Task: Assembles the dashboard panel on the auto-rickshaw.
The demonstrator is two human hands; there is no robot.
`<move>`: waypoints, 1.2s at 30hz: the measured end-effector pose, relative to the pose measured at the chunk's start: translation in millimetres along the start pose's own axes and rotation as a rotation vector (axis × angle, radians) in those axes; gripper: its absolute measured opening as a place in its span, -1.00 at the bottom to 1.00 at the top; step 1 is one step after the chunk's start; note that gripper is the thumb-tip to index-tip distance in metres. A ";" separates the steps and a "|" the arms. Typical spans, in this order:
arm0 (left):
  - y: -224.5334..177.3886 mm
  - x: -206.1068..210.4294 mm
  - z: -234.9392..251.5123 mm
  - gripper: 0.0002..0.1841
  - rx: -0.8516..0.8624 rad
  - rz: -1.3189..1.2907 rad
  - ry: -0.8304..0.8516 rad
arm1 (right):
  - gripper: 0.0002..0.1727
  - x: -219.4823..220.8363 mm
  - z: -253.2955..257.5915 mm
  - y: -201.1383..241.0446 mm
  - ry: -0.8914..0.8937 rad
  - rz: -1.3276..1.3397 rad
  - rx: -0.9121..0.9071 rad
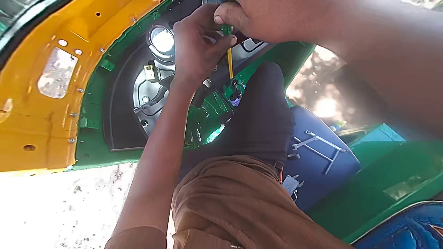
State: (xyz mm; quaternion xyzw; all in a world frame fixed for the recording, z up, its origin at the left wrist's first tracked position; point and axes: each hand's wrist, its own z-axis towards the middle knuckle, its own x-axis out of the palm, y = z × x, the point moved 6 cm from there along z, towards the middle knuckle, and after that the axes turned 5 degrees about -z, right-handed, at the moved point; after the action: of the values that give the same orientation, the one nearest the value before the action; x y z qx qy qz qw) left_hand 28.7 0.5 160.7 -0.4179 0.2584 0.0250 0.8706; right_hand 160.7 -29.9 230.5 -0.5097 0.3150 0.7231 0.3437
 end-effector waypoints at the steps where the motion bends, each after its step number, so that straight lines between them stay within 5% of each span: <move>1: -1.2 -4.5 -9.5 -0.59 0.007 0.017 -0.006 | -0.66 3.1 0.4 4.2 0.039 0.004 -0.050; 12: 39.4 -17.6 -59.3 -0.68 0.053 0.321 -0.211 | -0.66 54.0 4.1 35.6 0.083 -0.062 -0.341; 36: 41.3 2.5 -65.8 -0.66 0.063 0.521 -0.103 | -0.63 84.9 -20.9 13.6 -0.071 0.016 -0.399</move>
State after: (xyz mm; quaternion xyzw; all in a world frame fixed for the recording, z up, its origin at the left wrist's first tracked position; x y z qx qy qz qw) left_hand -8.2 -21.8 95.9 -0.3083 0.3133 0.2615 0.8593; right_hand 139.7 -39.5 145.1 -0.5395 0.1571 0.7913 0.2411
